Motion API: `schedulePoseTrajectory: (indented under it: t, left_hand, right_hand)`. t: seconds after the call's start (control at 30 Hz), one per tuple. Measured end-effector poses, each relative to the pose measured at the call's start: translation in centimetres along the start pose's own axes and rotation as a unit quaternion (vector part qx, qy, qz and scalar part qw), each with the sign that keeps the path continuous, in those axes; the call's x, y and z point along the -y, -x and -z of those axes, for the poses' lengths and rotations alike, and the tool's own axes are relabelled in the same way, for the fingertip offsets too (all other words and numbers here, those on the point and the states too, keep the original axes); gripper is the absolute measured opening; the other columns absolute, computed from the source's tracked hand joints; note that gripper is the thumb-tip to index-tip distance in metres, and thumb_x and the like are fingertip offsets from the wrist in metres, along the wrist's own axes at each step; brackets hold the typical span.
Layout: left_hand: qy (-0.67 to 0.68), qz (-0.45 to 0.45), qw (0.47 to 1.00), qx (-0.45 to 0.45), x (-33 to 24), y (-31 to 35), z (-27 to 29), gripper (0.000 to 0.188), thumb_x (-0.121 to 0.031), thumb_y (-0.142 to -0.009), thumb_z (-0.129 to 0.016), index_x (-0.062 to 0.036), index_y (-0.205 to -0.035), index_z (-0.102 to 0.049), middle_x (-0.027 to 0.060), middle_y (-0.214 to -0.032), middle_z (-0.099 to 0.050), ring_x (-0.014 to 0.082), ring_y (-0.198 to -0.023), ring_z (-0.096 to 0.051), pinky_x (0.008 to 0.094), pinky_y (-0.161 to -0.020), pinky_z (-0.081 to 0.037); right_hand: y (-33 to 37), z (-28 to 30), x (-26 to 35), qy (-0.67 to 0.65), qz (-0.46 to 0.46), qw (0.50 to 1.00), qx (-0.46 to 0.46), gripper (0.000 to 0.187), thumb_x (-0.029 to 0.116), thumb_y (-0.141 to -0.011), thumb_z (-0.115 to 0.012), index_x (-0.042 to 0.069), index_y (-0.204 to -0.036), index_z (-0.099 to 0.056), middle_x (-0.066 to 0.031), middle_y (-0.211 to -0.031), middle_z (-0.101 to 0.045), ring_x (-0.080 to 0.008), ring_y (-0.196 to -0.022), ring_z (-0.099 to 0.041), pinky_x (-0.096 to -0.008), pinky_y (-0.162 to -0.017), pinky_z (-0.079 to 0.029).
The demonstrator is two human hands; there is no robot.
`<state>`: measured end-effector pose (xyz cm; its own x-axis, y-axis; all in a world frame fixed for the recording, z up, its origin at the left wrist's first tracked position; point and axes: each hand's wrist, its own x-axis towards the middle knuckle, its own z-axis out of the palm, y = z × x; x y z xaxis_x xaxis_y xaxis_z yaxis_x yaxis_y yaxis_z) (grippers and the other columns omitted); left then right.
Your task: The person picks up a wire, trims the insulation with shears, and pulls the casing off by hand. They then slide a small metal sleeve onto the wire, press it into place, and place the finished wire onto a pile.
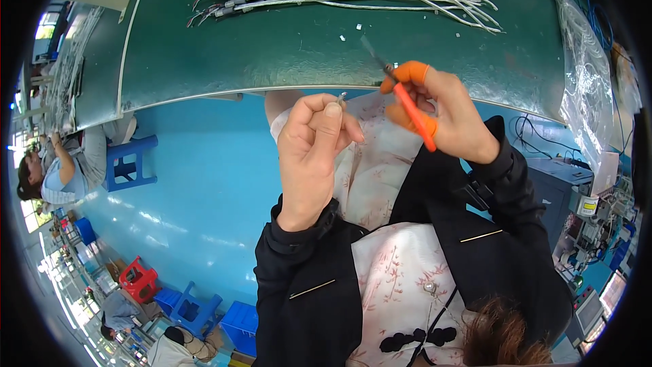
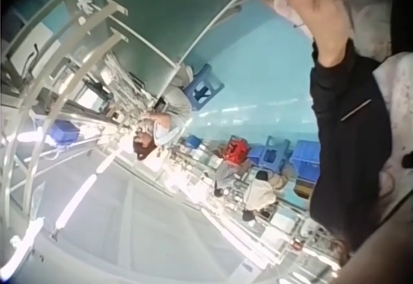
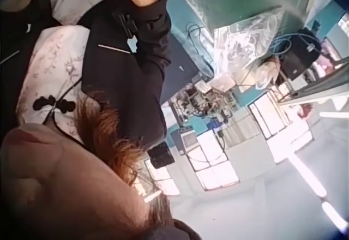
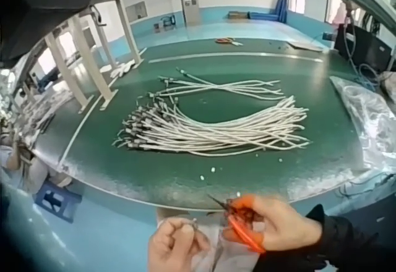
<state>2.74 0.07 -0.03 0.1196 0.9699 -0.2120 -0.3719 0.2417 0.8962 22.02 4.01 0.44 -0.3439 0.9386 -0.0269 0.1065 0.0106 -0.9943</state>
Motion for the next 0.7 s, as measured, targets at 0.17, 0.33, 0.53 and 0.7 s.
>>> schedulePoseTrajectory:
  t: [0.17, 0.33, 0.53, 0.7]
  left_hand:
    - [0.038, -0.007, 0.999, 0.010, 0.3, -0.5, 0.5, 0.016, -0.014, -0.099, -0.045, 0.0003, -0.102, -0.051, 0.0076, -0.077, -0.059, 0.0105, -0.070, -0.055, 0.0235, -0.069, -0.046]
    - [0.047, -0.005, 0.999, 0.007, 0.1, -0.7, 0.2, 0.013, -0.011, -0.098, -0.047, -0.0004, -0.103, -0.051, 0.0079, -0.077, -0.061, 0.0096, -0.070, -0.055, 0.0219, -0.068, -0.044]
    - [-0.090, -0.107, 0.989, -0.043, 0.7, -0.4, -0.5, 0.009, -0.005, -0.095, -0.050, -0.0004, -0.103, -0.051, 0.0068, -0.078, -0.063, 0.0076, -0.071, -0.055, 0.0204, -0.068, -0.042]
    - [-0.182, -0.163, 0.968, -0.063, 1.1, -0.4, -0.7, 0.010, -0.002, -0.092, -0.054, -0.0006, -0.102, -0.052, 0.0061, -0.079, -0.065, 0.0075, -0.073, -0.058, 0.0206, -0.066, -0.043]
  right_hand:
    - [0.6, 0.0, 0.5, 0.214, 0.050, 0.975, 0.020, 0.042, 0.016, -0.072, -0.078, -0.004, -0.103, -0.057, -0.0050, -0.074, -0.054, -0.0117, -0.062, -0.046, -0.0242, -0.057, -0.041]
    - [0.2, 0.2, 1.6, 0.272, 0.036, 0.961, 0.032, 0.039, 0.015, -0.073, -0.078, -0.004, -0.100, -0.058, -0.0022, -0.075, -0.056, -0.0091, -0.065, -0.047, -0.0224, -0.060, -0.042]
    - [-0.2, -0.1, 1.0, 0.000, -0.076, 0.997, -0.020, 0.030, 0.011, -0.077, -0.074, -0.002, -0.100, -0.060, -0.0007, -0.082, -0.060, -0.0057, -0.071, -0.052, -0.0200, -0.063, -0.043]
    - [-0.6, -0.9, 0.9, -0.107, -0.069, 0.992, -0.023, 0.024, 0.007, -0.079, -0.069, -0.001, -0.100, -0.061, -0.0017, -0.087, -0.063, -0.0051, -0.075, -0.057, -0.0189, -0.064, -0.043]
